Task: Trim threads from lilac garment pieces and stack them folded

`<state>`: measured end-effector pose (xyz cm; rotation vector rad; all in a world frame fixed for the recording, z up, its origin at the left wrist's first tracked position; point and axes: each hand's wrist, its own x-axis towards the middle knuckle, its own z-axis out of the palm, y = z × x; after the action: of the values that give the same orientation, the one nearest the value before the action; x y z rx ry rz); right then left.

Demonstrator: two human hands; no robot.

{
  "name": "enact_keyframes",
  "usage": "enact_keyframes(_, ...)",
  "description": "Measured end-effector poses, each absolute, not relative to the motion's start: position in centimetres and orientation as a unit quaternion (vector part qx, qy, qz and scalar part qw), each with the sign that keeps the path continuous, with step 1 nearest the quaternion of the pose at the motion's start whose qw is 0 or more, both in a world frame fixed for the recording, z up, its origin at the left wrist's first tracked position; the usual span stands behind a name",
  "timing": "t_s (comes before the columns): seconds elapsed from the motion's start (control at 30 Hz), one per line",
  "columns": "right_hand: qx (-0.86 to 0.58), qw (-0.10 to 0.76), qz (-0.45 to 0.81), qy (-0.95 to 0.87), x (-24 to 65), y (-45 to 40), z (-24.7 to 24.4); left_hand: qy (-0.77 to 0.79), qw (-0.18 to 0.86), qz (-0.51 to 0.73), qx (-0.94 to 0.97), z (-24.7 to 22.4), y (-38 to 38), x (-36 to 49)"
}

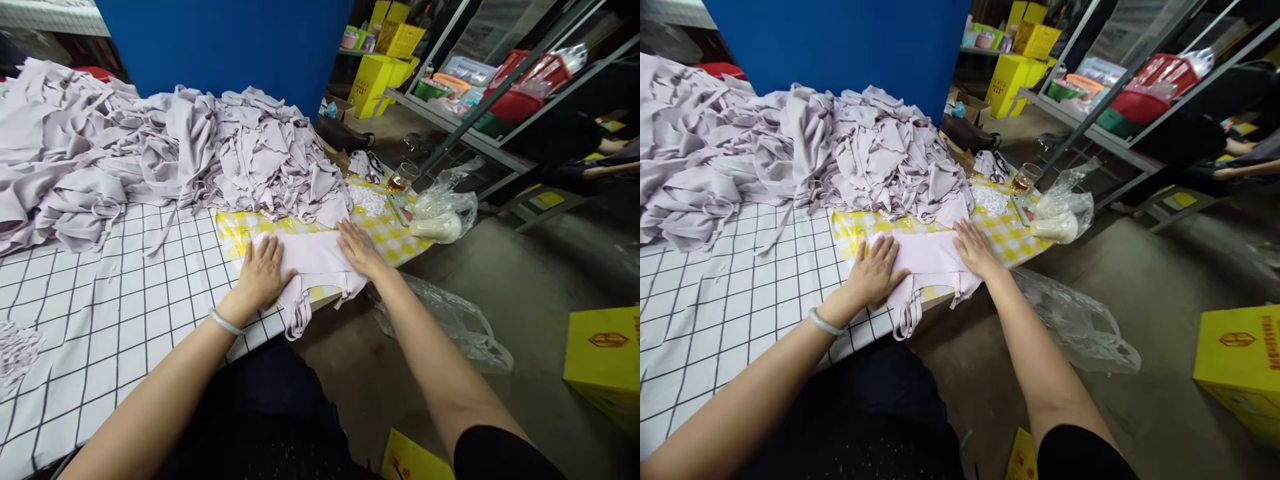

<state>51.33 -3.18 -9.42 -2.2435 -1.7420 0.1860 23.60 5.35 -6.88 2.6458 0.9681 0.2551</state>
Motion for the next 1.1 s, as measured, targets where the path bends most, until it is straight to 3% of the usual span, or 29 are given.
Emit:
enact_keyframes(0.2, -0.794, 0.107, -0.006, -0.599, 51.3, -5.1, -11.5, 0.344, 0.235, 0.069, 0.907, -6.4, 4.3, 20.5)
enact_keyframes(0.3, -0.740, 0.214, -0.152, -0.620, 47.3, -2.5, -9.8, 0.375, 0.306, 0.134, 0.865, -5.9, 4.0, 16.7)
enact_keyframes(0.4, -0.614, 0.303, -0.153, -0.713, 38.9, 2.9, -7.2, 0.451, 0.361, 0.232, 0.783, -6.0, 4.0, 13.0)
enact_keyframes(0.5, -0.518, 0.226, -0.092, -0.820, 29.4, 11.0, -5.1, 0.476, 0.414, 0.335, 0.700, -5.9, 4.1, 10.4)
enact_keyframes(0.6, -0.545, 0.127, -0.106, -0.822, 23.8, 19.2, -3.2, 0.473, 0.472, 0.377, 0.642, -5.3, 4.4, 8.1)
enact_keyframes(0.7, -0.547, 0.109, -0.117, -0.822, 22.1, 23.4, -1.0, 0.489, 0.506, 0.408, 0.582, -4.3, 5.4, 5.3)
enact_keyframes(0.83, -0.480, 0.127, -0.122, -0.859, 20.1, 18.6, 0.1, 0.529, 0.517, 0.481, 0.471, -3.1, 8.1, 1.7)
enact_keyframes(0.9, -0.366, 0.178, -0.090, -0.909, 17.8, 12.6, -1.0, 0.520, 0.557, 0.490, 0.423, -2.6, 9.3, 0.8)
enact_keyframes(1.0, -0.181, 0.254, 0.022, -0.950, 14.2, 2.8, -4.0, 0.469, 0.662, 0.406, 0.421, -2.1, 9.6, 0.6)
enact_keyframes(1.1, -0.127, 0.229, 0.128, -0.956, 12.6, -4.2, -5.8, 0.445, 0.693, 0.346, 0.448, -2.7, 8.2, 0.6)
